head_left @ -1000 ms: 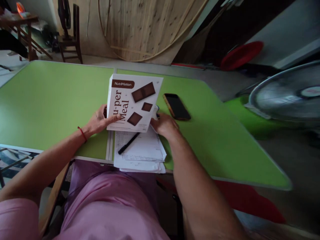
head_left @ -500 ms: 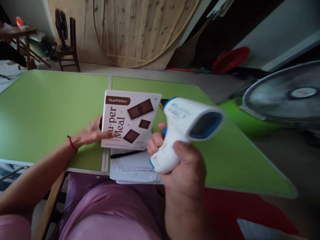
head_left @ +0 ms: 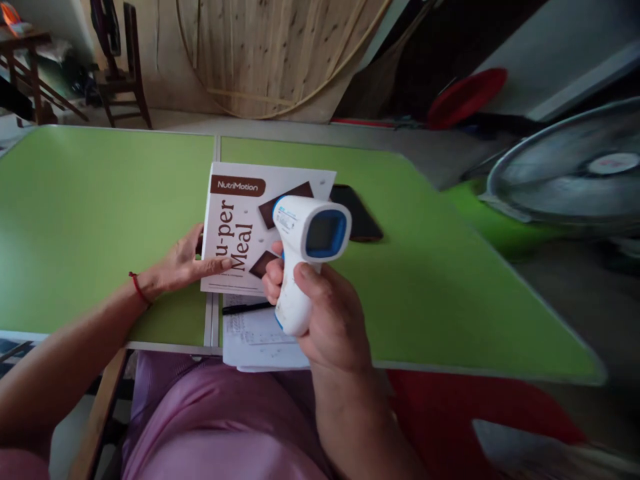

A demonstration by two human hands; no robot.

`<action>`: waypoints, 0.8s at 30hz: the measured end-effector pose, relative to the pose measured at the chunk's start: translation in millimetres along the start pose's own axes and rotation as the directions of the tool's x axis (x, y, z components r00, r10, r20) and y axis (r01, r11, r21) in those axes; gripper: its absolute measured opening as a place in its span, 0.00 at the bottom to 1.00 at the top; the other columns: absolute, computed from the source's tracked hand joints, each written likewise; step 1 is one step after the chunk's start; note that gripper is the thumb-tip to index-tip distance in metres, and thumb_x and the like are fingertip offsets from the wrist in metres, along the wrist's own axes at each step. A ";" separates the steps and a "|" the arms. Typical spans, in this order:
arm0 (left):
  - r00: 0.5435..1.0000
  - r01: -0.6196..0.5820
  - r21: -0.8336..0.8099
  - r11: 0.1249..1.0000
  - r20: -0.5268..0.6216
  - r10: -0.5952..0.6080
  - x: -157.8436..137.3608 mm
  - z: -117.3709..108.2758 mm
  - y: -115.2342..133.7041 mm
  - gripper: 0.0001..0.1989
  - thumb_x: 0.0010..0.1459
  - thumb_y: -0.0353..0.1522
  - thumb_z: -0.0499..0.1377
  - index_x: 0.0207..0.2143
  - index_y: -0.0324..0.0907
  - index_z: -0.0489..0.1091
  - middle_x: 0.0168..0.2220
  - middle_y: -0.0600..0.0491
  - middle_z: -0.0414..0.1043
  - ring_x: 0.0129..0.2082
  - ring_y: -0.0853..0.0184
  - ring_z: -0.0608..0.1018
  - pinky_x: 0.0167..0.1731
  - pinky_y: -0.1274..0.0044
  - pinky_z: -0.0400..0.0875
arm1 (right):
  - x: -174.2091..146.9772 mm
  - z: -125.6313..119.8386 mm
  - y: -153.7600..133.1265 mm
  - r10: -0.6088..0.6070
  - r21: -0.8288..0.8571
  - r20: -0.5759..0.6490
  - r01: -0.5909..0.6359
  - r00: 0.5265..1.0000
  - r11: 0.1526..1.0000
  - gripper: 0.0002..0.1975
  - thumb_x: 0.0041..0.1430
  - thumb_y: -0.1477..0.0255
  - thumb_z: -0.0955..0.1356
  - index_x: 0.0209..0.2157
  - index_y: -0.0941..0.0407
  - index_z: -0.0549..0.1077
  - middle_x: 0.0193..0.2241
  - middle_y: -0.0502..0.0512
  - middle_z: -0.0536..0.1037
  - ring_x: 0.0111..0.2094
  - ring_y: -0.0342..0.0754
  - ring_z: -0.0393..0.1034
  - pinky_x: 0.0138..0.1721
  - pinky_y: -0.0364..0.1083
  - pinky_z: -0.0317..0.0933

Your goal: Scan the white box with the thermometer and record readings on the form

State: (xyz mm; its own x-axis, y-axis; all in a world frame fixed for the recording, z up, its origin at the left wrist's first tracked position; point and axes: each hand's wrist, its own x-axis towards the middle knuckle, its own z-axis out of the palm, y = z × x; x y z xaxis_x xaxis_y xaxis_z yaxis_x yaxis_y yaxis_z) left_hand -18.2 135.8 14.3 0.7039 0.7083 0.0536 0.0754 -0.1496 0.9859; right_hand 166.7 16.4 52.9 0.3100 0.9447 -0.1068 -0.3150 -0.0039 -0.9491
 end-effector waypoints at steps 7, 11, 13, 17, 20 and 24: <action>1.000 -0.010 0.006 1.000 -0.008 0.010 -0.3 -2.5 3.6 0.25 0.58 0.46 0.72 0.51 0.43 0.73 0.49 0.45 0.82 0.48 0.52 0.83 0.46 0.62 0.82 | 1.2 -0.7 0.3 0.015 0.012 0.028 -0.015 1.000 1.000 0.22 0.51 0.50 0.76 0.33 0.54 0.72 0.23 0.47 0.70 0.24 0.43 0.61 0.24 0.45 0.56; 1.000 0.019 -0.014 1.000 -0.003 -0.019 -0.6 -2.7 3.3 0.27 0.57 0.45 0.72 0.53 0.43 0.72 0.51 0.44 0.81 0.49 0.51 0.84 0.46 0.62 0.82 | 1.5 -0.2 0.9 0.009 0.014 0.044 -0.009 0.999 1.000 0.23 0.51 0.50 0.76 0.34 0.54 0.72 0.24 0.47 0.70 0.24 0.43 0.61 0.24 0.45 0.55; 1.000 0.030 -0.039 0.999 0.008 -0.030 -0.5 -2.4 3.6 0.27 0.57 0.45 0.72 0.54 0.43 0.71 0.53 0.44 0.81 0.49 0.52 0.84 0.46 0.63 0.83 | 1.6 0.8 1.5 0.005 0.024 0.040 -0.006 0.999 1.000 0.23 0.51 0.50 0.76 0.34 0.54 0.72 0.24 0.47 0.70 0.24 0.43 0.61 0.24 0.45 0.55; 1.000 0.020 -0.056 0.998 0.016 -0.019 -0.2 -3.1 1.6 0.26 0.58 0.44 0.72 0.53 0.43 0.71 0.53 0.44 0.81 0.48 0.53 0.84 0.45 0.64 0.83 | 1.9 5.2 3.2 -0.001 0.044 0.023 0.000 1.000 0.999 0.23 0.51 0.50 0.76 0.33 0.54 0.71 0.24 0.47 0.69 0.24 0.43 0.61 0.24 0.45 0.54; 1.000 0.009 -0.017 1.000 0.008 -0.009 -0.1 -4.3 -1.0 0.26 0.57 0.45 0.73 0.53 0.43 0.71 0.52 0.44 0.82 0.47 0.54 0.84 0.44 0.64 0.83 | 1.8 9.2 3.9 -0.014 0.067 0.002 0.014 1.000 0.998 0.23 0.51 0.50 0.76 0.32 0.54 0.71 0.23 0.47 0.69 0.23 0.42 0.60 0.24 0.45 0.54; 1.000 0.002 0.002 1.000 0.002 -0.002 0.3 -4.4 -0.9 0.28 0.57 0.46 0.72 0.53 0.42 0.71 0.52 0.43 0.81 0.47 0.54 0.84 0.45 0.64 0.82 | 0.4 12.6 3.4 0.002 0.099 -0.025 0.000 1.000 0.995 0.22 0.50 0.51 0.76 0.31 0.54 0.71 0.22 0.47 0.69 0.23 0.42 0.60 0.24 0.45 0.53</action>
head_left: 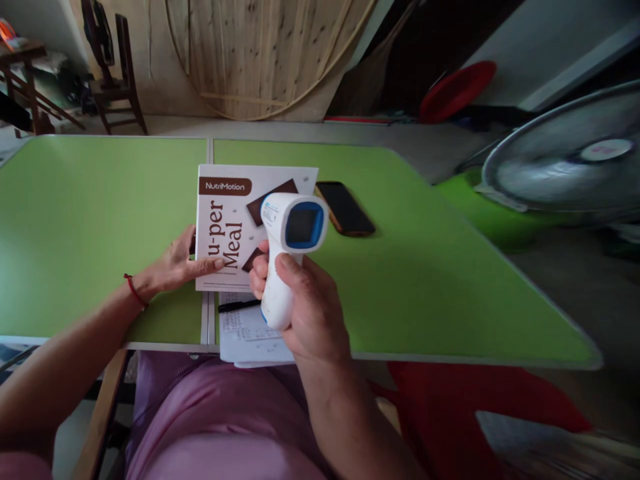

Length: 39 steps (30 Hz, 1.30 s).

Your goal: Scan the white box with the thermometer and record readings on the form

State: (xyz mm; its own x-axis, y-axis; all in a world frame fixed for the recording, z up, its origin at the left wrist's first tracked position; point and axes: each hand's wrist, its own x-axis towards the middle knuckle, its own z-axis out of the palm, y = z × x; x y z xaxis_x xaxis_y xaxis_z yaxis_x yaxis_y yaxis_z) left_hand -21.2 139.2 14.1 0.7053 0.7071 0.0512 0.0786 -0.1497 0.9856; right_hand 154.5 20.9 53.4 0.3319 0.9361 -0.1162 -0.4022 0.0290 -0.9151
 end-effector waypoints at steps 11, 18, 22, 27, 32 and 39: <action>0.998 0.064 0.038 0.997 -0.007 -0.064 -0.2 -0.5 1.1 0.34 0.55 0.51 0.72 0.54 0.38 0.71 0.52 0.40 0.81 0.48 0.50 0.83 0.46 0.62 0.81 | 0.5 -0.5 1.3 0.002 -0.002 0.013 -0.002 1.000 1.000 0.23 0.50 0.50 0.77 0.29 0.54 0.70 0.22 0.47 0.70 0.23 0.42 0.62 0.25 0.45 0.55; 0.999 0.028 -0.014 1.000 0.019 -0.028 0.9 2.2 6.9 0.29 0.57 0.46 0.71 0.54 0.40 0.70 0.54 0.41 0.80 0.50 0.50 0.83 0.49 0.61 0.81 | 0.5 3.8 2.8 -0.017 0.007 0.019 0.016 1.000 1.000 0.24 0.51 0.49 0.76 0.30 0.54 0.69 0.22 0.47 0.69 0.23 0.42 0.61 0.26 0.45 0.54; 1.000 0.011 -0.033 0.999 0.023 -0.010 1.6 2.8 8.6 0.29 0.57 0.45 0.71 0.54 0.39 0.70 0.55 0.41 0.80 0.50 0.50 0.83 0.49 0.60 0.82 | 0.0 3.2 2.9 -0.012 -0.014 0.025 0.013 1.000 1.000 0.24 0.51 0.49 0.76 0.31 0.54 0.69 0.23 0.47 0.69 0.23 0.42 0.61 0.25 0.45 0.55; 0.999 0.032 0.049 0.998 -0.005 -0.032 1.3 1.4 7.8 0.29 0.56 0.48 0.71 0.52 0.40 0.72 0.51 0.43 0.81 0.48 0.51 0.83 0.48 0.60 0.81 | 0.6 1.4 4.9 -0.015 -0.015 0.041 0.015 0.999 1.000 0.23 0.52 0.49 0.76 0.32 0.53 0.69 0.23 0.47 0.69 0.23 0.42 0.61 0.25 0.45 0.56; 0.997 0.066 0.047 0.997 -0.028 -0.065 -0.1 -0.1 5.2 0.32 0.54 0.48 0.72 0.54 0.40 0.71 0.51 0.41 0.81 0.50 0.49 0.83 0.49 0.58 0.81 | -0.5 1.1 3.7 -0.004 -0.010 0.044 0.005 0.999 1.000 0.22 0.51 0.50 0.76 0.33 0.54 0.71 0.23 0.47 0.70 0.24 0.42 0.62 0.25 0.45 0.57; 0.991 0.101 -0.007 0.995 -0.086 -0.102 2.0 -2.8 11.1 0.32 0.54 0.51 0.71 0.52 0.39 0.73 0.54 0.41 0.80 0.53 0.47 0.82 0.54 0.55 0.78 | 16.9 -49.0 -15.9 -0.210 -0.341 -0.036 0.186 0.977 0.922 0.18 0.60 0.52 0.67 0.38 0.53 0.74 0.28 0.51 0.72 0.27 0.47 0.67 0.27 0.47 0.62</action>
State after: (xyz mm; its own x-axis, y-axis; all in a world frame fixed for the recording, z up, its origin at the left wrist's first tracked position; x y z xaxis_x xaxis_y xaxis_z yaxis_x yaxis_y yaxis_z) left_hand -20.9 140.9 25.6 0.6307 0.7752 -0.0357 0.1450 -0.0725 0.9868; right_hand 208.3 19.1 47.0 0.4400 0.8956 0.0649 -0.0181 0.0811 -0.9965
